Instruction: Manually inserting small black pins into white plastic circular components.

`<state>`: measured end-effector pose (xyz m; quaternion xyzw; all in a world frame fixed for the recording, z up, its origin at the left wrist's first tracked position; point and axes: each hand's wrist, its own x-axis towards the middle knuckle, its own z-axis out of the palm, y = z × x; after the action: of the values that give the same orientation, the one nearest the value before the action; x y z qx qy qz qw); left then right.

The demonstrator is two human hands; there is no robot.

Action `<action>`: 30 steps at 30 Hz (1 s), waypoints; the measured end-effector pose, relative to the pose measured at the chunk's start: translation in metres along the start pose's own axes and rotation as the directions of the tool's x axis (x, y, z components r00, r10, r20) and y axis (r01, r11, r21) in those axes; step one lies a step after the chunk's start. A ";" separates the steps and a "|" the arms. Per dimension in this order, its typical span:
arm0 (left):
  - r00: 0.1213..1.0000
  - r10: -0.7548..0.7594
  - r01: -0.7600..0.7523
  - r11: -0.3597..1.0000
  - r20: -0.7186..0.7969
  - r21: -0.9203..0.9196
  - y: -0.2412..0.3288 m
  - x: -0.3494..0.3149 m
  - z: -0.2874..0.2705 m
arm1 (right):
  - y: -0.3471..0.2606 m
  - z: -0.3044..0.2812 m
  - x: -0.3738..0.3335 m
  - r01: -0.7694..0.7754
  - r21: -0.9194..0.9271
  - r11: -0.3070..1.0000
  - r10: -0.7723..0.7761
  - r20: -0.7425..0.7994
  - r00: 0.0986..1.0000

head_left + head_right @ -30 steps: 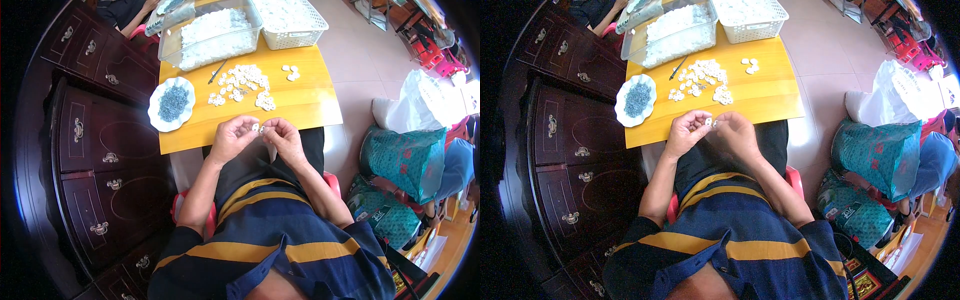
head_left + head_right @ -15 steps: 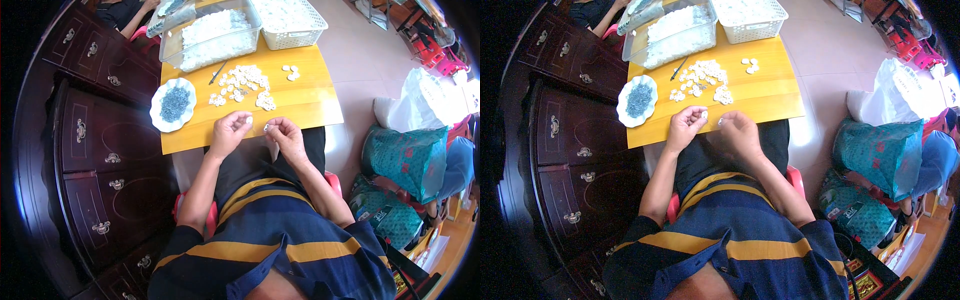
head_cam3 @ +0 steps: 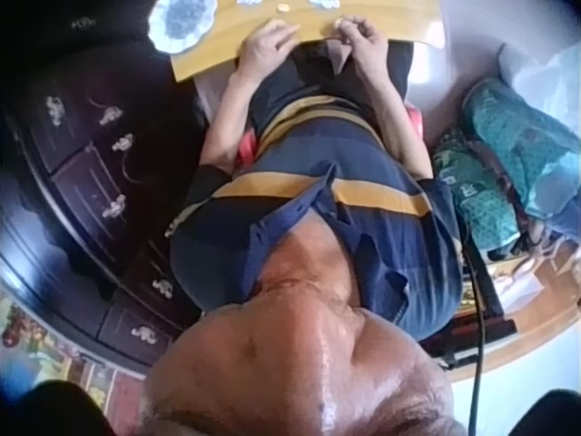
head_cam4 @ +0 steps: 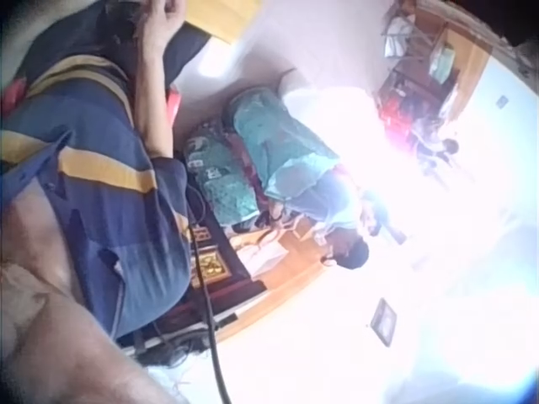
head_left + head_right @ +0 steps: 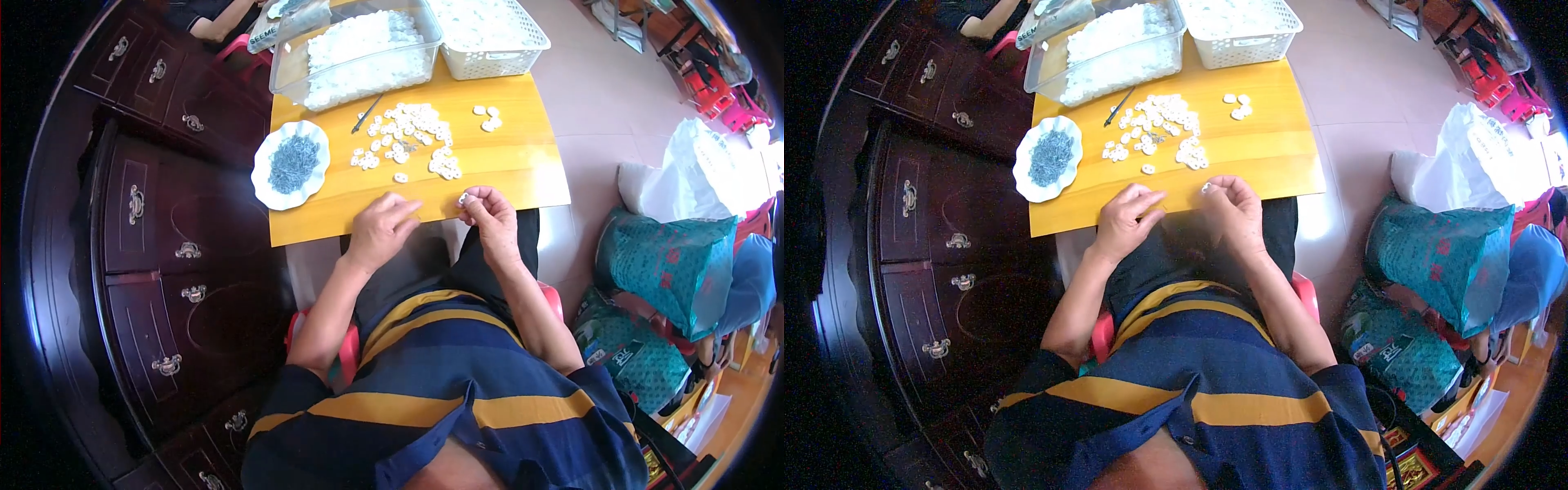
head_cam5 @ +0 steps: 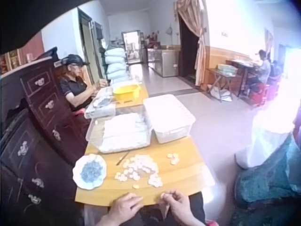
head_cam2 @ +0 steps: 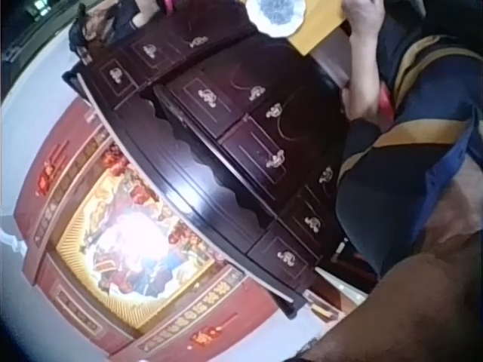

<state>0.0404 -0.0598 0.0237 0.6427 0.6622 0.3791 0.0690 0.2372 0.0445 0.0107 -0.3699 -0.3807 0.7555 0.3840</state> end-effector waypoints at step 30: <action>0.941 -0.339 0.293 0.776 0.022 -0.558 0.008 -0.004 0.004 | 0.022 0.018 -0.011 0.098 -0.305 0.947 -0.036 0.204 0.978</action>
<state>0.0496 -0.0628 0.0243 0.4591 0.6242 0.5626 0.2881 0.2207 0.0205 0.0030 -0.3367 -0.5441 0.7047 0.3065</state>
